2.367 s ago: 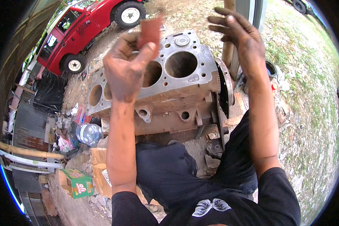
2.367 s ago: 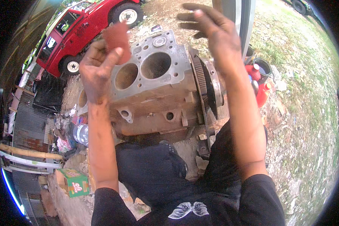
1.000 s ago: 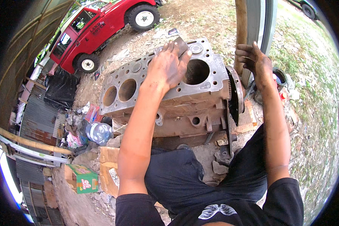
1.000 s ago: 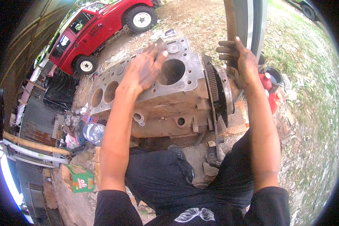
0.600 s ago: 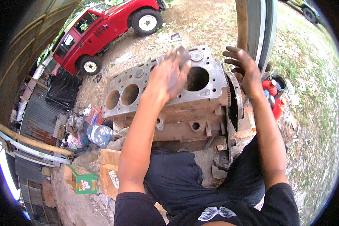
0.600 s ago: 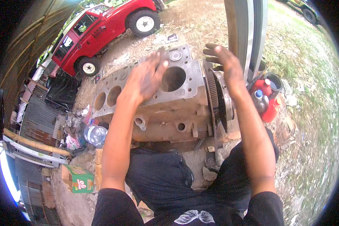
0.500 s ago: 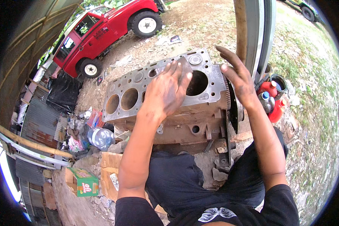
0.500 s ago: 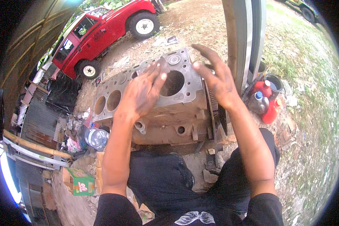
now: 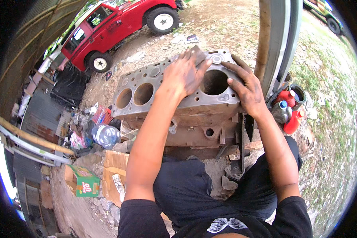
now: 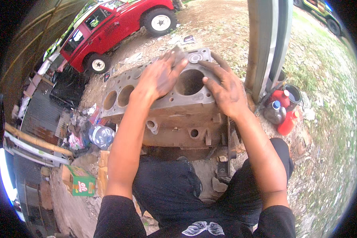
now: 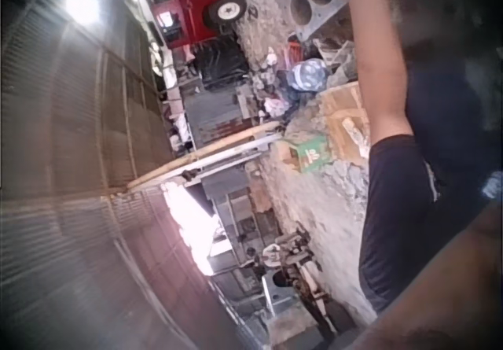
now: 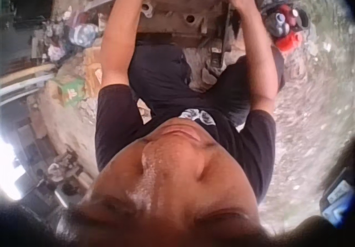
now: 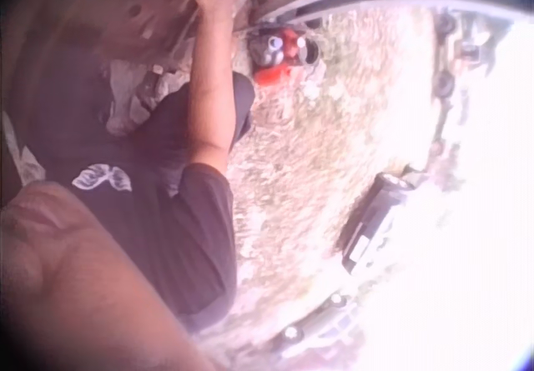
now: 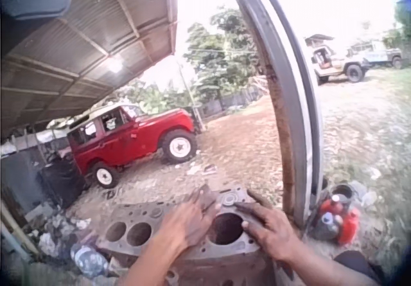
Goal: The person sands the top surface of an engine block using a piece of sandpaper. They rub the sandpaper across the flat areas and around the cylinder openings, then fold the sandpaper to access smaller sections.
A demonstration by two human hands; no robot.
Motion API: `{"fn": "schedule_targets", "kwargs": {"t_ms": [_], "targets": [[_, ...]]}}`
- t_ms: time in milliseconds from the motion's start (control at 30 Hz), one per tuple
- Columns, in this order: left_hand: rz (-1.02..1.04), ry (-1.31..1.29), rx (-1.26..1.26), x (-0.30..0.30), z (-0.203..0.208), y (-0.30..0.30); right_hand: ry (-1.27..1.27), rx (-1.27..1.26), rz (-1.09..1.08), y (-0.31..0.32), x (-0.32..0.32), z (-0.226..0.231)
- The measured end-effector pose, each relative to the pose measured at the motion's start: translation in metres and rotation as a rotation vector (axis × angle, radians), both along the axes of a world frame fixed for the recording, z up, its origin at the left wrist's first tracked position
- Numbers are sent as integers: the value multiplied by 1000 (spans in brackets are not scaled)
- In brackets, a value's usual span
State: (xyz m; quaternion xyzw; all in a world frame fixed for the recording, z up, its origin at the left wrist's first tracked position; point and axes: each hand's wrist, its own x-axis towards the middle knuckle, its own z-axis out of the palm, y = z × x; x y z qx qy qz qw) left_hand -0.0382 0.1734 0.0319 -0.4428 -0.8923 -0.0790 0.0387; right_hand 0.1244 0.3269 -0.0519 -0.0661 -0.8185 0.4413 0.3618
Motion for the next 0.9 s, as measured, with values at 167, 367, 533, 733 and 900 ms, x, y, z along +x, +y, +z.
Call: {"fn": "schedule_targets", "kwargs": {"t_ms": [167,367,533,733,900], "targets": [[-63,19,-28,22,-3,-23,3,-30,16,11,5,6],[31,105,71,-10,-20,-25,34,-61,30,-2,0,1],[-36,64,115,12,-13,-43,11,-12,-7,7,4,3],[114,-96,-73,-4,20,-30,27,-48,-17,1,1,2],[-3,230,174,-7,-39,-63,29,-2,-5,3,1,4]]}}
